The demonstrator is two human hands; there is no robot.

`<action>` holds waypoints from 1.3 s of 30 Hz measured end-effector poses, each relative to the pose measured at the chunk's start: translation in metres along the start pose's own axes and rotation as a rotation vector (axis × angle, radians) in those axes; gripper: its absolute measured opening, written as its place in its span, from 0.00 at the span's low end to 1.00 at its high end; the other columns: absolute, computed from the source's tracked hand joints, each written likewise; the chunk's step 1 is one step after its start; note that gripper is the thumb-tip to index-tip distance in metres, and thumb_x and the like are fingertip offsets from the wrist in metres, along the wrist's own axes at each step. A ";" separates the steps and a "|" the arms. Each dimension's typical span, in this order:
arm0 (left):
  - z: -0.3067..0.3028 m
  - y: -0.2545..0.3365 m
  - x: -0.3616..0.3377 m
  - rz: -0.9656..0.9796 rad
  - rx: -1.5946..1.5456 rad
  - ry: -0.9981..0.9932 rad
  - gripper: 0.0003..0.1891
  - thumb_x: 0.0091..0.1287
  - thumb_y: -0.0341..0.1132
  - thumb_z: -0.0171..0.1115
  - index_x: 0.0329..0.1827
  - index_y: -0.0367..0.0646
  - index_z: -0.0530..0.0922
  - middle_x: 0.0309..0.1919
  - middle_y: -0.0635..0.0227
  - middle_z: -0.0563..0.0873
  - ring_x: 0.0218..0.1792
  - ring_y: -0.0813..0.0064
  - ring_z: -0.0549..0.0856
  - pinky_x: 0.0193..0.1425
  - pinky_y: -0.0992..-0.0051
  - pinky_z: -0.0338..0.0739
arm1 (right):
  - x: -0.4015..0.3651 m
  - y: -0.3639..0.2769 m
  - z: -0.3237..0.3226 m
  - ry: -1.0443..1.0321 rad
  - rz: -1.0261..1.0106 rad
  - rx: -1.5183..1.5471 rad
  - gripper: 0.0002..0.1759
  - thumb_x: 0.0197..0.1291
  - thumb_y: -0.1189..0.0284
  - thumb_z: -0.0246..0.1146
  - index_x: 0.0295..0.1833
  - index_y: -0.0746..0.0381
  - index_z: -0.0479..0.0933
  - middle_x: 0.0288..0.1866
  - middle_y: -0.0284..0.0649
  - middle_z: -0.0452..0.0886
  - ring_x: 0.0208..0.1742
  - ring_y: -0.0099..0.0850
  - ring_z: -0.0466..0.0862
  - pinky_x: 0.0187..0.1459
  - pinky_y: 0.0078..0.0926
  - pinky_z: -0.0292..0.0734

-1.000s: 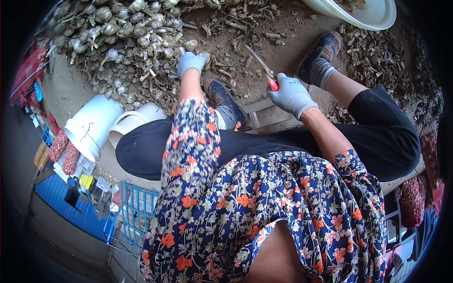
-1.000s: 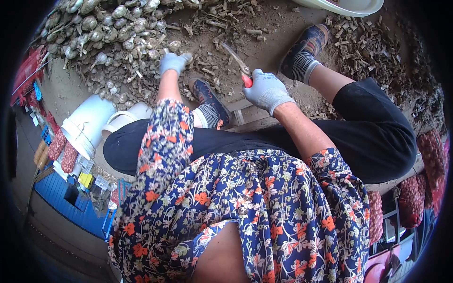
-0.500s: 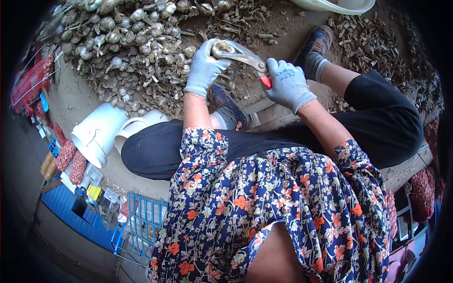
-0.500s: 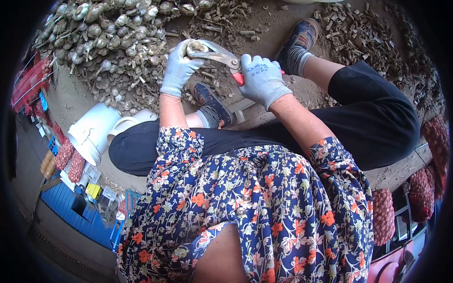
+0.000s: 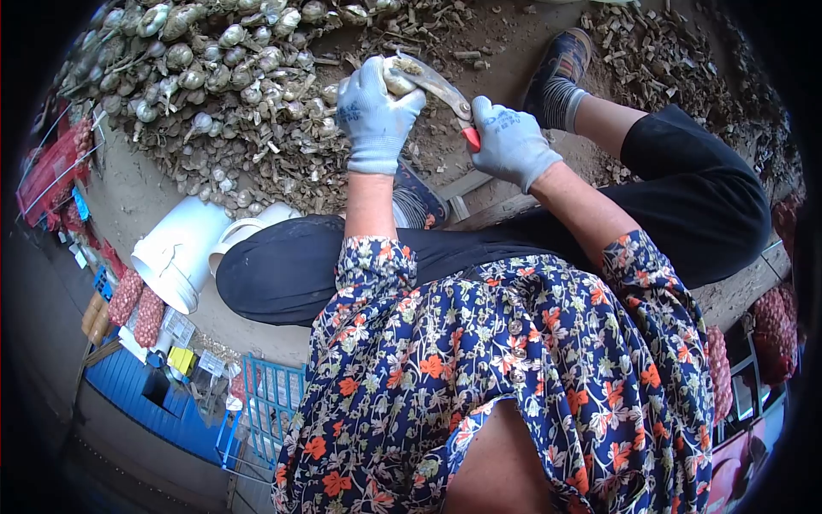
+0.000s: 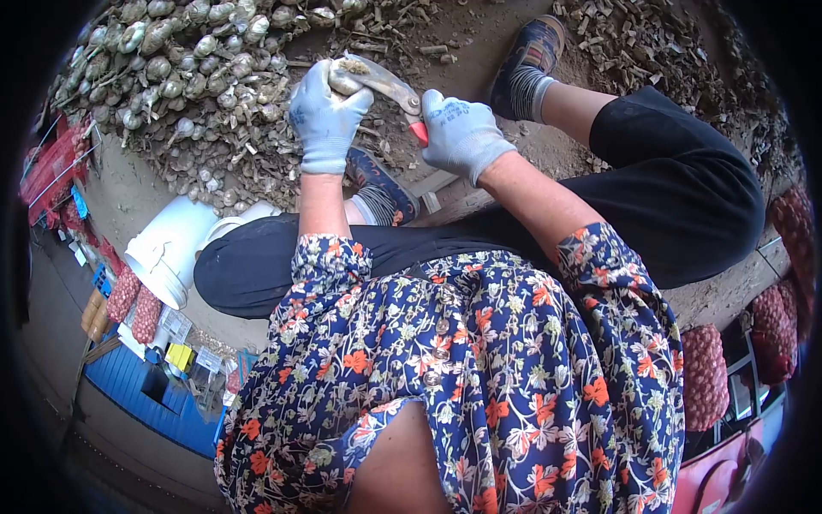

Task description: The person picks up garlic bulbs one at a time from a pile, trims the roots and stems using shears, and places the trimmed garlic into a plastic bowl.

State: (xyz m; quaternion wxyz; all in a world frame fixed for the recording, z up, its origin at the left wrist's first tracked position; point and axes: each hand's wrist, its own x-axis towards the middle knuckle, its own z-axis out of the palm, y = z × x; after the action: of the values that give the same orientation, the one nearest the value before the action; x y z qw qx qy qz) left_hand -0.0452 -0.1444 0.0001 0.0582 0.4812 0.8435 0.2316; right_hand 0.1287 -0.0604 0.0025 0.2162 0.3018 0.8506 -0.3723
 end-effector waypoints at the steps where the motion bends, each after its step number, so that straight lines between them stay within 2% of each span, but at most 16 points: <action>1: 0.004 -0.005 -0.001 -0.051 -0.095 -0.037 0.23 0.41 0.37 0.75 0.41 0.43 0.77 0.31 0.62 0.83 0.35 0.61 0.83 0.41 0.66 0.78 | 0.005 0.000 -0.005 -0.083 0.027 -0.024 0.19 0.55 0.64 0.60 0.46 0.66 0.68 0.41 0.56 0.82 0.46 0.48 0.84 0.46 0.40 0.78; 4: 0.008 -0.006 -0.007 -0.177 -0.483 -0.097 0.24 0.46 0.32 0.75 0.47 0.41 0.77 0.36 0.64 0.84 0.40 0.67 0.85 0.44 0.71 0.81 | 0.017 0.031 0.010 -0.086 0.187 0.020 0.19 0.56 0.64 0.58 0.47 0.67 0.71 0.42 0.57 0.82 0.46 0.49 0.83 0.49 0.41 0.77; 6: 0.005 -0.007 -0.007 -0.522 -1.174 -0.188 0.26 0.47 0.26 0.75 0.51 0.37 0.75 0.43 0.66 0.83 0.45 0.74 0.83 0.51 0.76 0.81 | 0.016 0.043 0.015 -0.056 0.184 0.038 0.19 0.57 0.64 0.57 0.48 0.67 0.72 0.42 0.57 0.82 0.46 0.50 0.83 0.50 0.42 0.77; 10: 0.013 -0.018 -0.010 -0.599 -1.221 -0.173 0.29 0.48 0.22 0.73 0.55 0.34 0.73 0.49 0.64 0.80 0.49 0.76 0.81 0.55 0.75 0.80 | -0.010 0.020 -0.003 -0.076 0.192 0.087 0.20 0.55 0.63 0.59 0.48 0.65 0.70 0.44 0.56 0.81 0.48 0.50 0.82 0.51 0.43 0.75; 13: 0.022 -0.020 -0.010 -0.542 -1.103 -0.165 0.29 0.49 0.21 0.72 0.56 0.34 0.73 0.49 0.65 0.80 0.49 0.76 0.81 0.55 0.76 0.79 | -0.015 0.010 -0.005 0.184 0.028 -0.128 0.20 0.55 0.61 0.61 0.48 0.61 0.69 0.43 0.49 0.80 0.46 0.45 0.83 0.46 0.42 0.75; 18: 0.027 -0.017 -0.008 -0.443 -0.912 -0.263 0.26 0.52 0.21 0.69 0.56 0.34 0.74 0.47 0.67 0.82 0.47 0.77 0.82 0.53 0.77 0.79 | -0.007 0.012 -0.010 0.060 0.042 -0.079 0.18 0.56 0.63 0.60 0.47 0.64 0.70 0.38 0.54 0.82 0.43 0.46 0.84 0.45 0.45 0.77; 22: 0.029 0.009 0.021 -0.721 -1.358 -0.262 0.26 0.55 0.32 0.70 0.56 0.33 0.73 0.40 0.65 0.83 0.40 0.74 0.85 0.47 0.79 0.82 | 0.004 0.022 -0.002 -0.013 0.223 0.138 0.17 0.58 0.63 0.57 0.42 0.67 0.75 0.43 0.59 0.81 0.46 0.51 0.82 0.50 0.44 0.75; 24: 0.035 0.058 0.064 -0.618 -1.581 -0.067 0.26 0.59 0.40 0.68 0.57 0.35 0.72 0.40 0.65 0.82 0.36 0.77 0.83 0.36 0.79 0.81 | 0.007 0.029 0.004 0.043 0.292 0.296 0.19 0.57 0.61 0.58 0.41 0.68 0.76 0.43 0.60 0.80 0.48 0.53 0.81 0.51 0.44 0.74; 28: 0.035 0.117 0.129 -0.289 -2.060 -0.067 0.25 0.66 0.35 0.60 0.63 0.36 0.65 0.49 0.60 0.76 0.45 0.77 0.80 0.48 0.74 0.77 | 0.007 0.028 -0.001 0.023 0.331 0.371 0.20 0.55 0.59 0.60 0.40 0.68 0.76 0.42 0.60 0.80 0.49 0.54 0.80 0.52 0.44 0.74; 30: 0.054 0.089 0.134 -0.271 -1.673 0.018 0.22 0.62 0.35 0.64 0.57 0.36 0.73 0.48 0.61 0.82 0.42 0.75 0.84 0.40 0.74 0.83 | 0.006 0.028 -0.003 0.001 0.359 0.373 0.22 0.55 0.58 0.60 0.42 0.68 0.75 0.43 0.61 0.80 0.49 0.55 0.80 0.52 0.43 0.74; 31: 0.081 0.053 0.128 -0.424 -1.174 0.156 0.20 0.63 0.32 0.60 0.57 0.35 0.73 0.48 0.58 0.82 0.40 0.75 0.84 0.40 0.76 0.81 | 0.008 0.029 -0.002 -0.008 0.364 0.361 0.22 0.55 0.58 0.60 0.42 0.69 0.74 0.43 0.62 0.80 0.49 0.55 0.80 0.52 0.43 0.74; 32: 0.061 0.036 0.124 -0.672 -0.911 0.004 0.19 0.63 0.28 0.56 0.57 0.34 0.74 0.48 0.56 0.82 0.44 0.75 0.83 0.42 0.80 0.81 | 0.011 0.030 0.000 -0.017 0.371 0.352 0.23 0.55 0.58 0.60 0.42 0.69 0.74 0.43 0.62 0.80 0.49 0.55 0.80 0.52 0.43 0.74; 33: 0.083 -0.014 0.118 -0.679 -0.507 -0.029 0.18 0.61 0.27 0.54 0.55 0.35 0.76 0.48 0.53 0.82 0.47 0.67 0.83 0.45 0.75 0.81 | 0.011 0.027 -0.004 -0.058 0.374 0.353 0.24 0.55 0.57 0.59 0.44 0.70 0.73 0.43 0.63 0.80 0.49 0.55 0.81 0.52 0.44 0.74; 34: 0.095 -0.051 0.112 -0.333 0.000 0.072 0.17 0.60 0.26 0.55 0.54 0.39 0.76 0.49 0.52 0.80 0.46 0.59 0.83 0.48 0.60 0.80 | 0.012 0.026 -0.005 -0.071 0.380 0.361 0.24 0.55 0.57 0.59 0.44 0.70 0.73 0.43 0.63 0.80 0.49 0.55 0.81 0.52 0.44 0.74; 36: 0.100 -0.097 0.104 -0.321 0.279 -0.307 0.17 0.61 0.29 0.54 0.53 0.54 0.78 0.59 0.55 0.73 0.49 0.50 0.81 0.53 0.61 0.77 | 0.015 0.024 -0.005 -0.135 0.407 0.329 0.26 0.55 0.56 0.59 0.47 0.70 0.71 0.43 0.63 0.80 0.49 0.55 0.81 0.53 0.45 0.74; 39: 0.092 -0.117 0.087 -0.362 0.314 -0.419 0.17 0.60 0.28 0.57 0.50 0.60 0.80 0.59 0.57 0.71 0.48 0.50 0.81 0.51 0.62 0.78 | 0.017 0.027 0.001 -0.179 0.391 0.267 0.27 0.56 0.56 0.59 0.49 0.70 0.70 0.44 0.63 0.80 0.49 0.54 0.81 0.53 0.45 0.74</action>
State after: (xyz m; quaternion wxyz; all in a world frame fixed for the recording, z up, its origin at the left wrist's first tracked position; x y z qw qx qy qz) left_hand -0.1531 -0.0906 -0.1230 0.1961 0.3638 0.9104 -0.0197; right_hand 0.1350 -0.0408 -0.0221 0.3167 0.4522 0.6969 -0.4577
